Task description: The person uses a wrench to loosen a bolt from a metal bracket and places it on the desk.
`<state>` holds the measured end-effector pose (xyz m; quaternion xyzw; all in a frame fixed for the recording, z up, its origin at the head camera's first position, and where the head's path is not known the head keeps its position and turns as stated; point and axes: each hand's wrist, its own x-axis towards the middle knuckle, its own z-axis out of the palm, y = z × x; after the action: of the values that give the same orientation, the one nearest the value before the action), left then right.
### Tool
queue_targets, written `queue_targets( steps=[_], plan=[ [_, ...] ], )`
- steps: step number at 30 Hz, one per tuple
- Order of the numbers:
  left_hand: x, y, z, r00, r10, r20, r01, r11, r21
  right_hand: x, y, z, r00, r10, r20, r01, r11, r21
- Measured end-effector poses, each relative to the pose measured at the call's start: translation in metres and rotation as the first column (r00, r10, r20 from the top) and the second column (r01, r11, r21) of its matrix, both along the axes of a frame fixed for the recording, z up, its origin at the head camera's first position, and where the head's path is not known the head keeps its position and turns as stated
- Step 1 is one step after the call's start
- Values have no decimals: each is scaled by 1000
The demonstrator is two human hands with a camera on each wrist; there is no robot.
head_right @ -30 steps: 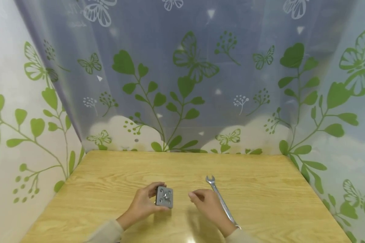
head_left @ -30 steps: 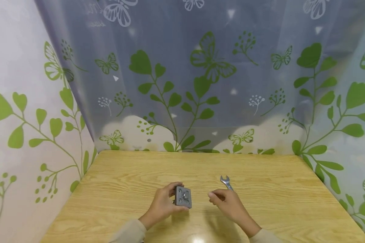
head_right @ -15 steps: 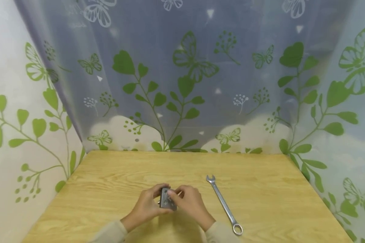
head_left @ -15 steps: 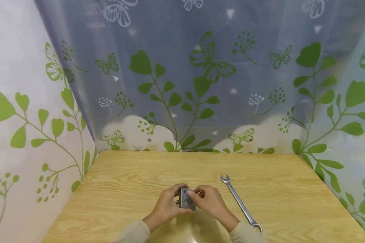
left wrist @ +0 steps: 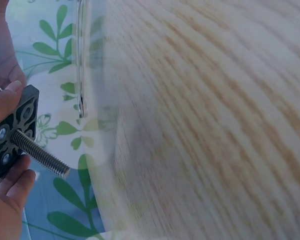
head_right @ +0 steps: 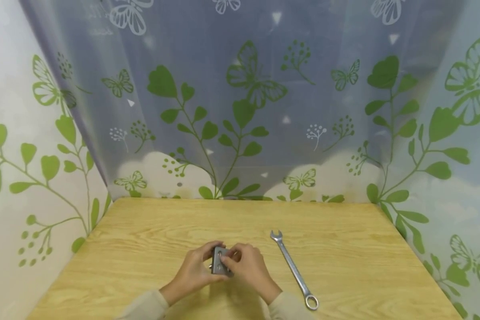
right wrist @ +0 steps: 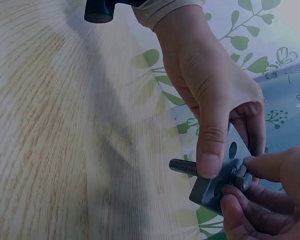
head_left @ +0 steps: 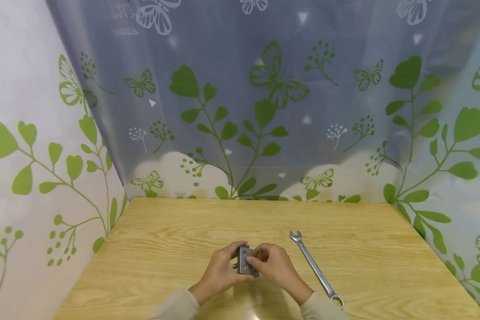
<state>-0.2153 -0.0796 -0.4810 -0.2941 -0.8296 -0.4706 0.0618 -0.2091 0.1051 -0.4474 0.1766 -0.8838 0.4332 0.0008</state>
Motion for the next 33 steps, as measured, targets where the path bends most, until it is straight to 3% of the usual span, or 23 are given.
queue_targets(
  steps=[6, 11, 19, 27, 33],
  plan=[
    [0, -2, -1, 1000, 10, 3, -10, 1000, 16, 0, 1, 1, 996, 86, -35, -86, 996, 3],
    [1, -3, -2, 998, -4, 67, -2, 996, 84, 2, 1, 2, 984, 158, -80, -158, 987, 6],
    [2, -7, -1, 988, -52, 147, 28, 986, 166, 4, 0, 4, 965, 201, -168, -194, 979, 55],
    [-4, -11, 1, 961, -131, 242, 83, 976, 200, 2, 3, 4, 949, 236, -211, -225, 972, 74],
    [-6, -12, 3, 947, -129, 293, 74, 978, 193, 0, 7, 5, 937, 268, -223, -262, 963, 57]
  ],
)
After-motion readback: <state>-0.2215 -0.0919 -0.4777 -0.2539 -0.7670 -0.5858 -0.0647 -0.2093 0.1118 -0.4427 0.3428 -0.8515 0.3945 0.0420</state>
